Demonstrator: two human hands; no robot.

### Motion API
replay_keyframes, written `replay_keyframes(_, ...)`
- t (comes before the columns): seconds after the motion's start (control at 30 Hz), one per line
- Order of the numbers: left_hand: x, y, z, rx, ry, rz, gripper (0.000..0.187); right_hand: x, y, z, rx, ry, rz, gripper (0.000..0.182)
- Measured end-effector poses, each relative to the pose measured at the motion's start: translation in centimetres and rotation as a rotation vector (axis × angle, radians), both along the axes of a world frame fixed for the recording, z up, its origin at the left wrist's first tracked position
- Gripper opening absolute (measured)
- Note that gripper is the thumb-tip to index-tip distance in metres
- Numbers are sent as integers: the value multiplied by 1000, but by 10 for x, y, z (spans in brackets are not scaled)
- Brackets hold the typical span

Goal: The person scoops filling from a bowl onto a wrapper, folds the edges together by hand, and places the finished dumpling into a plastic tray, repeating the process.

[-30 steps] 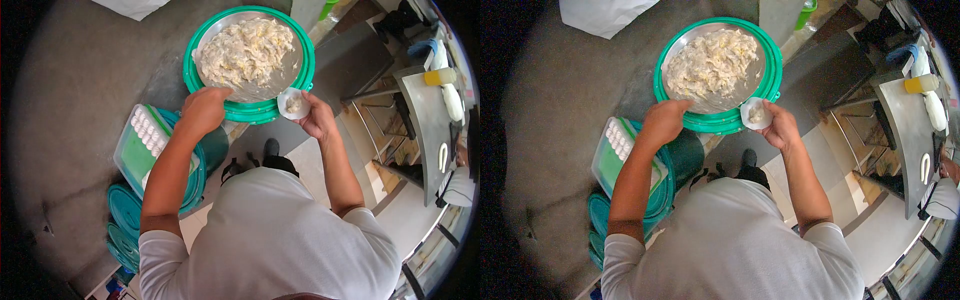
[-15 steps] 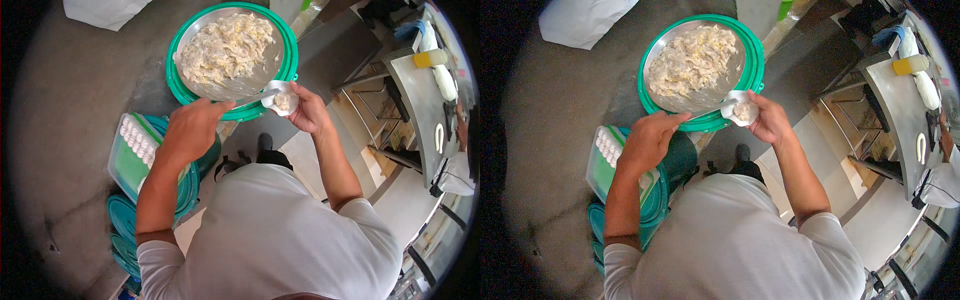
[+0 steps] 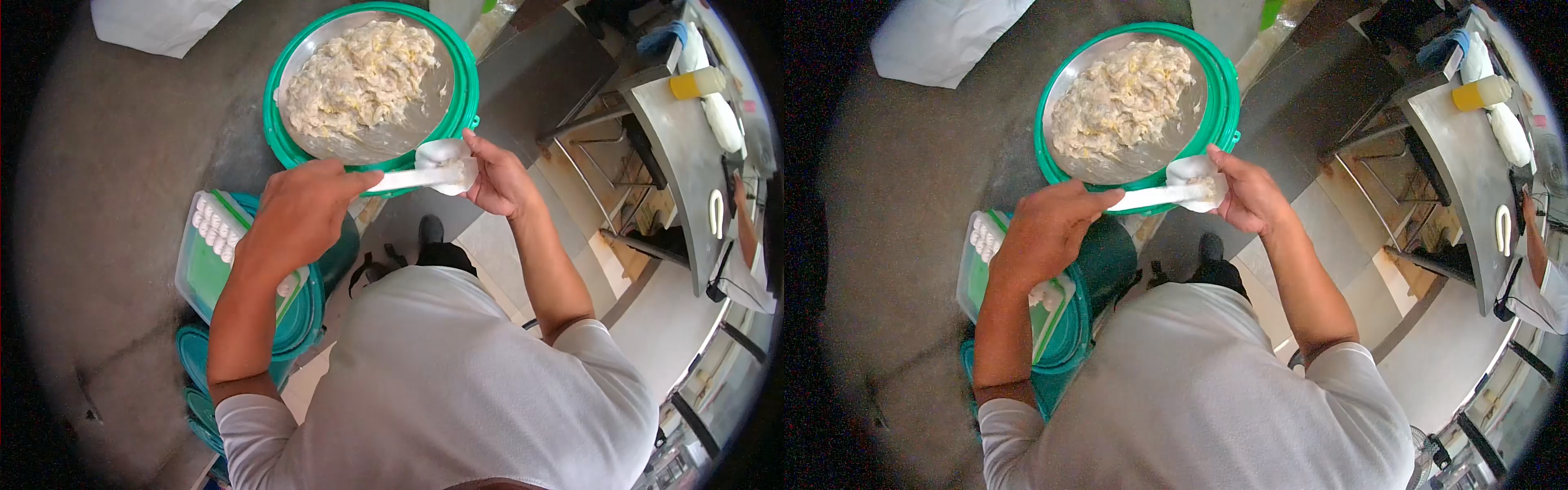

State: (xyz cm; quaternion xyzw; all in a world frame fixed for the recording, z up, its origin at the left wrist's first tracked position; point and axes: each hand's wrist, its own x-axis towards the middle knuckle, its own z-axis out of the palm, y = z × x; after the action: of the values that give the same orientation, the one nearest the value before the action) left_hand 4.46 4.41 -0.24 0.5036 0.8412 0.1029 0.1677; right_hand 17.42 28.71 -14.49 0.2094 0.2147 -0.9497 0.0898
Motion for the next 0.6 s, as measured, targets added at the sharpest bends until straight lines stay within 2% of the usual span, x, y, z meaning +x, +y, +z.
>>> replay_keyframes(0.07, 1, -2, -1, 42, 0, 34, 35, -4, -4, 9, 46, -20, 43, 49)
replay_keyframes(0.17, -5, -2, -14, 64, 36, -55, 31, -6, -6, 8, 31, -11, 28, 43)
replay_keyframes(0.27, -18, -15, -11, 40, -9, 23, 31, -5, -5, 7, 101, -58, -12, 40)
replay_keyframes(0.33, -34, -18, -30, -48, 181, 170, 31, -6, -4, 9, 164, -47, 6, 38)
replay_keyframes(0.4, -51, -15, -70, -83, 195, 229, 32, -9, -8, 15, 233, -31, 27, 36)
replay_keyframes(0.47, -51, -11, -75, -112, 208, 269, 33, -13, -11, 27, 184, 10, 19, 34)
replay_keyframes(0.53, -32, -10, -62, 150, 448, 218, 36, -20, -18, 45, 108, 54, 17, 34)
replay_keyframes(0.57, -22, -7, -70, 144, 448, 222, 36, -24, -24, 50, 27, 101, 24, 34)
replay_keyframes(0.6, -10, -4, -86, 324, -18, 385, 37, -28, -30, 51, 21, 104, 34, 34)
